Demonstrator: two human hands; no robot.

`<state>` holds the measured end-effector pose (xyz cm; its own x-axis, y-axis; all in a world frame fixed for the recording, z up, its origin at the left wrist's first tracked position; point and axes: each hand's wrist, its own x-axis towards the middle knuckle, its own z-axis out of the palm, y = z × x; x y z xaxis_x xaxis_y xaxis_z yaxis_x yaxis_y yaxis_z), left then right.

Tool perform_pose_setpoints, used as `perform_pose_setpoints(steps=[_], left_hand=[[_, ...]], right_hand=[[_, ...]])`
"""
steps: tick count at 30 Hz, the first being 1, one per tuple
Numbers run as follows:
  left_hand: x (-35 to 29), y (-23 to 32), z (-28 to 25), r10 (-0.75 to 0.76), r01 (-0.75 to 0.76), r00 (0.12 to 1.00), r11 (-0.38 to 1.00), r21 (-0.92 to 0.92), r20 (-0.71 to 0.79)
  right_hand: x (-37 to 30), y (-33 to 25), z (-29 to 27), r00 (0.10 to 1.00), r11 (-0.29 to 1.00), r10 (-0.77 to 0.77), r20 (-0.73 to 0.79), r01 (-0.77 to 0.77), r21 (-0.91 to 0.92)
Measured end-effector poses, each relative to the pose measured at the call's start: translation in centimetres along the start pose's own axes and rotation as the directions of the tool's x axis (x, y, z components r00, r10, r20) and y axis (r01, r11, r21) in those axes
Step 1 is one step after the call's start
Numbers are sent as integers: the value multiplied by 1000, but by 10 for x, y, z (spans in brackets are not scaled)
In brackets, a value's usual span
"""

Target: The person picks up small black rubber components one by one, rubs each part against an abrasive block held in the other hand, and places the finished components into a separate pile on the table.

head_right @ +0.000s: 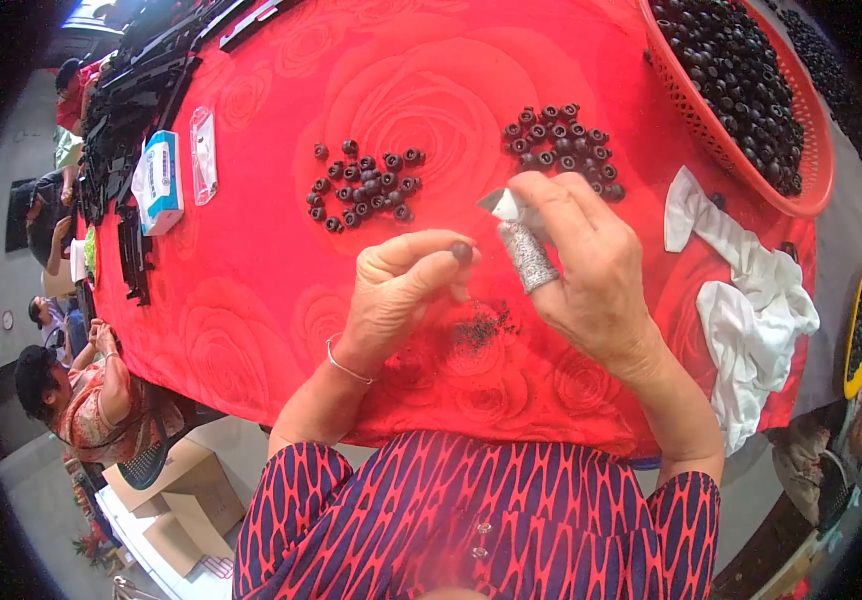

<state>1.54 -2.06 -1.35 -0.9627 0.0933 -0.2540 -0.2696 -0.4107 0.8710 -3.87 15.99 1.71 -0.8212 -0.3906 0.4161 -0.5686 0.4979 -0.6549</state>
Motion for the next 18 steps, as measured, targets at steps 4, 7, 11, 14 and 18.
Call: perform_pose_setpoints(steps=[4,7,11,14,18], left_hand=[[0,-2,-4,-24,37,998,972,-233,58],[2,1,-3,-22,36,997,977,-210,71],[2,-2,-4,4,4,999,987,-162,49],[2,-3,-5,19,-11,999,988,-154,45],[2,-4,-5,30,-20,998,983,-182,49]], right_hand=[[-1,7,4,987,943,94,134,-131,305],[-2,6,3,977,915,112,183,-173,365],[-1,4,1,953,907,135,270,-229,353],[-2,4,3,962,905,121,244,-208,372],[-1,3,4,968,905,100,228,-184,385]])
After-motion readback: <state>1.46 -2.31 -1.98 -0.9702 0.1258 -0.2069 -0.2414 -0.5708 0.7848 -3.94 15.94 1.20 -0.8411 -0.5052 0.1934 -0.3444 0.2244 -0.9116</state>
